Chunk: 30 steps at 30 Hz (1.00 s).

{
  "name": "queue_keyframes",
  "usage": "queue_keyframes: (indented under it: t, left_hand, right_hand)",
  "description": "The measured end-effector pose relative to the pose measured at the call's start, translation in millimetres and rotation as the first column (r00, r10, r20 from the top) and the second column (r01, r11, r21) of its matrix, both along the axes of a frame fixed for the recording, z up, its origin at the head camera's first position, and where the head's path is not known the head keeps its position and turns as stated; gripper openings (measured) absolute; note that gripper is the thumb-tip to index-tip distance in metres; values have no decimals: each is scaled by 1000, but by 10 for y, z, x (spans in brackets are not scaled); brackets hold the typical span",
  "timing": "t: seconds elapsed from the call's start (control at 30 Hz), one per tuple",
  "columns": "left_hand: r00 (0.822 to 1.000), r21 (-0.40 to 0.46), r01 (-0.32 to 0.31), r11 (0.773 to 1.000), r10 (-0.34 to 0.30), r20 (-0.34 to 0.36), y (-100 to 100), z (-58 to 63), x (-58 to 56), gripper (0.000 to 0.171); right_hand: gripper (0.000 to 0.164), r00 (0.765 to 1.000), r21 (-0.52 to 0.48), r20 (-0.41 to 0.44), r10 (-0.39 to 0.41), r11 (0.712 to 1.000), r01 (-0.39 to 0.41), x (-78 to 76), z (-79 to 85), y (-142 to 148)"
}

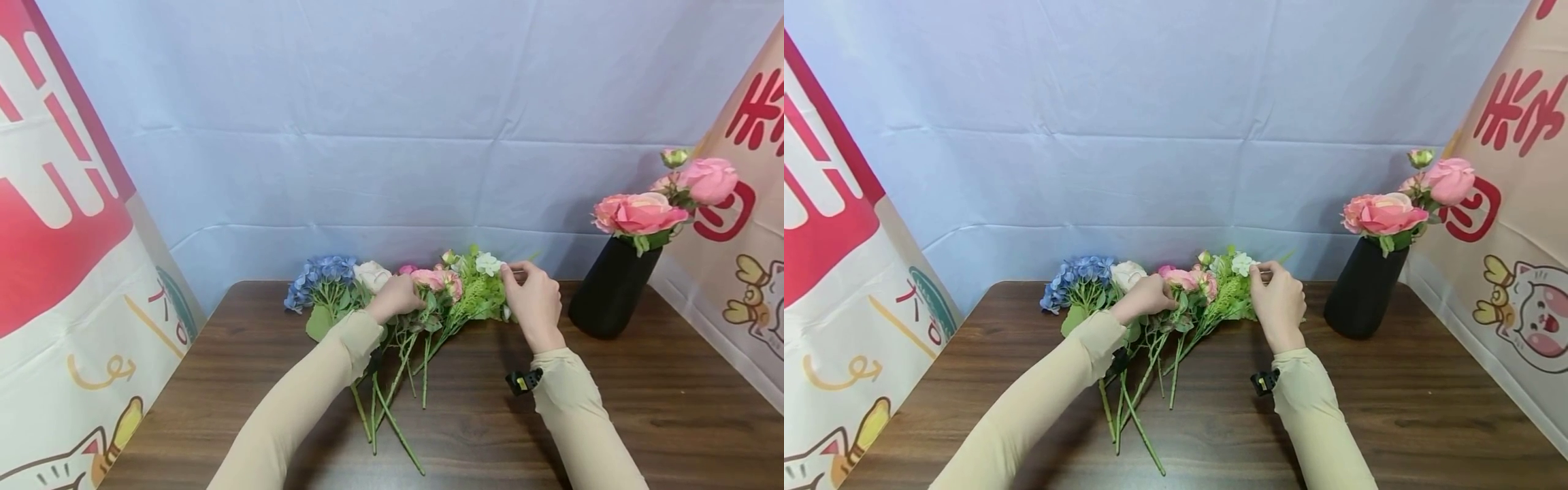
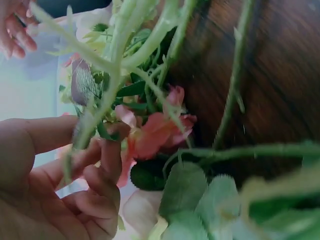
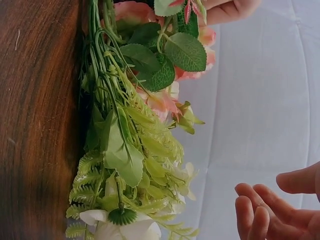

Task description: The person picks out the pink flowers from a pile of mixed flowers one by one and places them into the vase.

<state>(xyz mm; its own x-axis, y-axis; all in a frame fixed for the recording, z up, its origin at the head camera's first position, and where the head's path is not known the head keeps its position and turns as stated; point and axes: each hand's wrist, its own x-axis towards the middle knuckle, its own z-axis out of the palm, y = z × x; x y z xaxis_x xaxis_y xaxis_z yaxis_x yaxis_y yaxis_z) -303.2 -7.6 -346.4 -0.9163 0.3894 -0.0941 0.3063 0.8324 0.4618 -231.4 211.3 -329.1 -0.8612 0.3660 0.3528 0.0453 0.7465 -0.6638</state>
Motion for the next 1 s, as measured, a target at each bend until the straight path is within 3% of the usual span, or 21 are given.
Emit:
queue_keyframes:
  t: [0.13,0.37,0.5,0.67,0.9,1.0]
  left_hand:
    - [998,101,-27,995,22,58,4,-22,-26,52]
    - [999,219,-27,975,17,47,-51,-69,-4,44]
    - [998,274,-58,960,48,45,-102,-61,15,31]
    - [997,275,-80,958,77,21,-151,-10,42,16]
    - [995,264,-91,960,101,-24,-165,33,47,17]
    - [993,290,-103,951,114,-19,-172,23,52,20]
  right_hand:
    - [44,1000,6,9,13,1000,-13,5,-6,-7]
    - [44,1000,4,23,15,1000,-15,11,-21,-4]
    - [44,1000,4,25,13,1000,-13,3,-10,-3]
    - [43,999,1,28,17,1000,-17,-2,-3,-1]
    - [43,999,1,28,14,1000,-15,1,5,13]
    - [42,999,0,30,16,1000,-16,4,1,14]
